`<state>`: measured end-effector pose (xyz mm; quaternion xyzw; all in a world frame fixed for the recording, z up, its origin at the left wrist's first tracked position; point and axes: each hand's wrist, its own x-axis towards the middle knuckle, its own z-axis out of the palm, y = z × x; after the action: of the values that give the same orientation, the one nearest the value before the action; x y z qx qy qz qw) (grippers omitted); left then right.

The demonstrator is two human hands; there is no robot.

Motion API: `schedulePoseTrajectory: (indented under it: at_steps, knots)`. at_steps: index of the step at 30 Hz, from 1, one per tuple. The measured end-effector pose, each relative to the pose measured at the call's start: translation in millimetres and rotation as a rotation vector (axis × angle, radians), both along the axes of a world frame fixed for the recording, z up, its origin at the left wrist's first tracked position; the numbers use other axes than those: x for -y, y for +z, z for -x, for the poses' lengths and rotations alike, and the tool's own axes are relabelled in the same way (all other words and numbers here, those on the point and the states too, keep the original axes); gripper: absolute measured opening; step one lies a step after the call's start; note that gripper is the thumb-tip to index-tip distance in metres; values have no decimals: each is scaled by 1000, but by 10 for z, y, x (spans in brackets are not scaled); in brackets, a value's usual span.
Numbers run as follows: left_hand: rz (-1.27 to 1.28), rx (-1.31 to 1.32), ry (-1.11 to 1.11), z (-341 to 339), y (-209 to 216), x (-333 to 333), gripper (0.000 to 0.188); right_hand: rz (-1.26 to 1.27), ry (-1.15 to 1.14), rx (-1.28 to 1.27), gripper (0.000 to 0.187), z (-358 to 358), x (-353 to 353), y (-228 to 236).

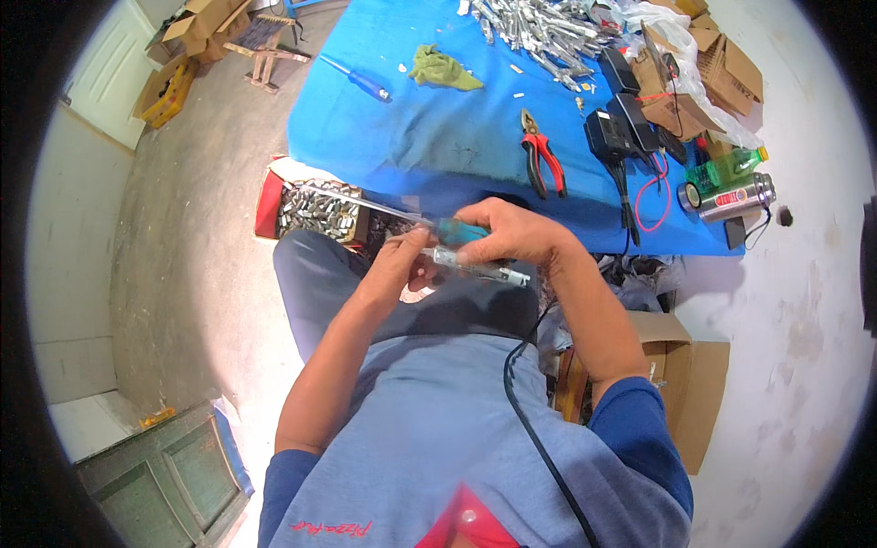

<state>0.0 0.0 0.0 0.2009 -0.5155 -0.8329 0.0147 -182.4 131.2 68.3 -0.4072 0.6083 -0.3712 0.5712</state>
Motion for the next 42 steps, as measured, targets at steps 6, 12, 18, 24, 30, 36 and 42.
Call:
schedulePoseTrajectory:
  at_steps: [6, 12, 18, 24, 30, 36, 42]
  knots:
    - [36, -5, -12, -245, 142, -164, 51, -2, -61, 181, 33, -8, -133, 93]
    - [17, -19, 209, -486, 7, -142, 47, 114, -425, 329, 32, -139, -449, 94]
    - [8, -101, 128, -570, 86, -287, 43, 345, -670, 305, 26, -571, -604, -2]
    - [-131, -97, -32, -711, 95, -318, 41, 443, -580, 46, 22, -571, -645, 38]
    - [-95, -66, -178, -651, 129, -460, 38, 403, -368, -28, 21, -433, -601, 90]
    - [53, -43, -145, -643, 226, -640, 29, 438, -460, 40, 23, -555, -571, 34]
    - [427, -41, -23, -591, 119, -727, 29, 494, -659, 176, 30, -668, -577, -285]
